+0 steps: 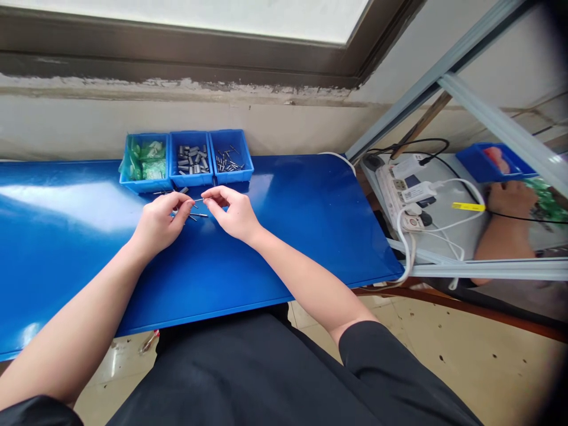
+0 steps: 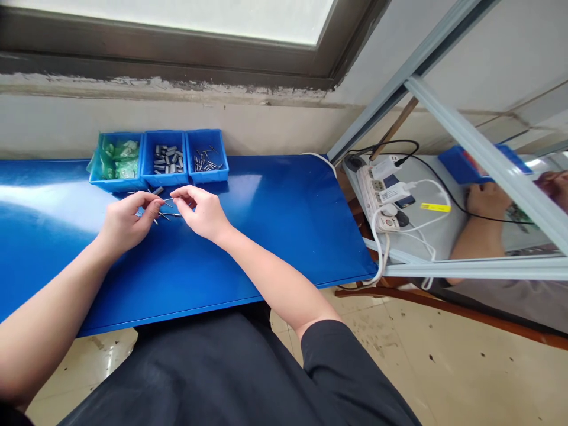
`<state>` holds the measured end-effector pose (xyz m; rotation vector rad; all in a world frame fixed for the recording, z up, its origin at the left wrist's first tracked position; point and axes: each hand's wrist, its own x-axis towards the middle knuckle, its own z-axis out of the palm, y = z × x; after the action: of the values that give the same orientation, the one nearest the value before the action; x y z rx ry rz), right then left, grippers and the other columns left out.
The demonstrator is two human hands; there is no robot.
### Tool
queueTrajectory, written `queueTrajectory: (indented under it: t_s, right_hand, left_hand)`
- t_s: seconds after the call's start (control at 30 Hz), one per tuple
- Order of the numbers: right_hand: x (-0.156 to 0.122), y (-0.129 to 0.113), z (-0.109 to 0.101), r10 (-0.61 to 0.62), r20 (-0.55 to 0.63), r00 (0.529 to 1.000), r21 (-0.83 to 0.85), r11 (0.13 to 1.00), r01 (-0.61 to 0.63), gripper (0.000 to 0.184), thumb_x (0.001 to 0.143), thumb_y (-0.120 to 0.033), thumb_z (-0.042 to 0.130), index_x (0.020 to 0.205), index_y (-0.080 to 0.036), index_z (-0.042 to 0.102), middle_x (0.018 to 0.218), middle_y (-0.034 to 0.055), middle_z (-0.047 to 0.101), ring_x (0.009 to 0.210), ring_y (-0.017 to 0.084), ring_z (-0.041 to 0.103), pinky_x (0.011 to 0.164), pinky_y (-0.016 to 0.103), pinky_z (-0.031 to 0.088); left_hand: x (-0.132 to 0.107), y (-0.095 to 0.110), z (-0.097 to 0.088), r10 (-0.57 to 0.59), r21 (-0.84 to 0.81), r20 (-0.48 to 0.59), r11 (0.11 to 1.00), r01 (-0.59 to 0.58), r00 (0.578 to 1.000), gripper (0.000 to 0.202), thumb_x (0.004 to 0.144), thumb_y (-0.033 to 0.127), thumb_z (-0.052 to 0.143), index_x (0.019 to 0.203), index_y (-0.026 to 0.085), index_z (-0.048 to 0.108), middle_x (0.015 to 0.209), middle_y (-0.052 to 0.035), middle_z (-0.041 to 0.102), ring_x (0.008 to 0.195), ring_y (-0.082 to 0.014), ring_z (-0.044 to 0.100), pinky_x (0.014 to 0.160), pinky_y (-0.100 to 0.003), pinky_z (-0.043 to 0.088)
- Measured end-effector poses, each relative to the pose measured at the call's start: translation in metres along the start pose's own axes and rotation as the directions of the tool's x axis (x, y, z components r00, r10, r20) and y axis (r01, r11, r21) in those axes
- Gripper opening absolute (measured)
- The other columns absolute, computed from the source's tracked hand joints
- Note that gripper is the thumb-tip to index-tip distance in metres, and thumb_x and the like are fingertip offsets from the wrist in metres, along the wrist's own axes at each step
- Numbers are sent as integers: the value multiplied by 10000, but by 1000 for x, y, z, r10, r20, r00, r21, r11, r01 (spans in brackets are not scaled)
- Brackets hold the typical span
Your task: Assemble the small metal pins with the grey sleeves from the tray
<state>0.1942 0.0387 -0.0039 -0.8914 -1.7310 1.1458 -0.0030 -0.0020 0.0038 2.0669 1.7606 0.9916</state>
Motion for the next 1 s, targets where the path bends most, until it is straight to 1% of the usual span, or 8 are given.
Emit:
queueTrajectory:
  t_s: [0.17,0.53,0.77,0.87,1.0]
  right_hand:
    - [0,0,0,8,4,1000,1,1000,-8,218,958,-310,630,1069,-155,735,1065,50,782,901,114,720,870,258,605]
    - [0,0,1,11,3,1000,-2,1000,-11,220,962,-306,622,1076,-155,735,1070,43,783,903,109,721,873,247,605]
    - [0,0,1,12,8,1000,-16,1000,-12,224,965,-315,620,1077,-158,736,1072,49,782,908,115,721,881,256,609]
    - [0,0,1,16,10,1000,-23,1000,-16,224,966,-313,618,1077,-157,734,1076,53,780,916,118,722,885,259,610]
    - [0,-1,1,21,14,1000,-23,1000,-21,213,964,-305,619,1071,-160,733,1072,49,781,906,116,721,880,260,612]
  left_hand:
    - [0,0,0,9,6,-21,1000,-9,1000,335,944,494,531,956,217,719,826,-38,720,726,-145,626,702,-263,497]
    - [-1,5,-1,-36,-26,-10,999,36,999,333,903,482,584,1036,213,728,775,-16,703,654,-109,594,623,-220,471]
    - [-1,3,0,-21,0,-19,1000,21,1000,314,918,483,572,1012,222,719,799,-23,711,663,-121,594,617,-230,467]
    - [0,2,-1,-24,8,-3,1000,24,1000,327,932,490,545,998,221,719,819,-30,720,693,-130,608,621,-234,455]
    - [0,0,0,-13,11,10,1000,13,1000,335,949,489,519,972,221,719,799,-32,713,700,-137,614,642,-246,454]
